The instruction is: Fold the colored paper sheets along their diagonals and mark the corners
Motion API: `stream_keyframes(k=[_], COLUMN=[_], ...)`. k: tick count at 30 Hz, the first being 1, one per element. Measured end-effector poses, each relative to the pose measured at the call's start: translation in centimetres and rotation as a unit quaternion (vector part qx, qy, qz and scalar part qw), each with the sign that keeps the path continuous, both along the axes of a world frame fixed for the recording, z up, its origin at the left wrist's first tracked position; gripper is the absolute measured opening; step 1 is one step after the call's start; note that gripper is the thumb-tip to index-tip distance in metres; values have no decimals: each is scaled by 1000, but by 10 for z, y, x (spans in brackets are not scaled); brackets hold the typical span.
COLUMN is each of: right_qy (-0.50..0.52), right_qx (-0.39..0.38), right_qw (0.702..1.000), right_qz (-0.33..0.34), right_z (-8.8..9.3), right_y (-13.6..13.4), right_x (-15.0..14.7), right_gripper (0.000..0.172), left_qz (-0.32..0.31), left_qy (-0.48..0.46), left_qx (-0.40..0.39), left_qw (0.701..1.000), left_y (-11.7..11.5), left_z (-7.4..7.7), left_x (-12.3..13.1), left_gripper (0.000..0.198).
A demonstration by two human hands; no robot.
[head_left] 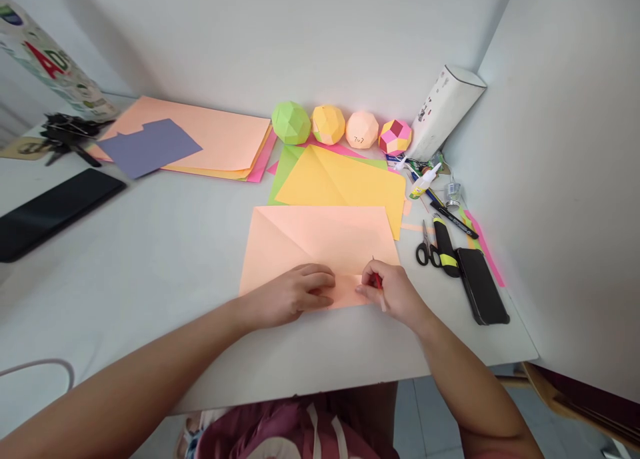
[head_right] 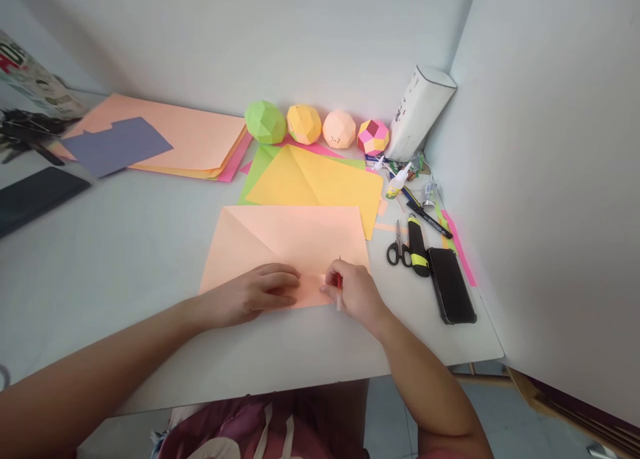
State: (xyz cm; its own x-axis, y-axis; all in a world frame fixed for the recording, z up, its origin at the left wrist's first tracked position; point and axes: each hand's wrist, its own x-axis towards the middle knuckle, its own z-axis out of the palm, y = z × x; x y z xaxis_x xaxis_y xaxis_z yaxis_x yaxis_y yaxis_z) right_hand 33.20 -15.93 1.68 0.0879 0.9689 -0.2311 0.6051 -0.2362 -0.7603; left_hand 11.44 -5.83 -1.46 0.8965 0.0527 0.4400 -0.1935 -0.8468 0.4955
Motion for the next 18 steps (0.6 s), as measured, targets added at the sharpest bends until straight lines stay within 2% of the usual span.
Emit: stream_keyframes(k=[18], right_qy=[-3], right_qx=[-2], right_qw=[1000], right_qz=[1], right_z=[2], right_y=[1], right_x=[-1], right_gripper=[17], left_qz=[-5], left_qy=[-3], left_qx=[-3], left_qw=[1000], left_y=[1], left_z=[1], left_x=[0], left_gripper=[31])
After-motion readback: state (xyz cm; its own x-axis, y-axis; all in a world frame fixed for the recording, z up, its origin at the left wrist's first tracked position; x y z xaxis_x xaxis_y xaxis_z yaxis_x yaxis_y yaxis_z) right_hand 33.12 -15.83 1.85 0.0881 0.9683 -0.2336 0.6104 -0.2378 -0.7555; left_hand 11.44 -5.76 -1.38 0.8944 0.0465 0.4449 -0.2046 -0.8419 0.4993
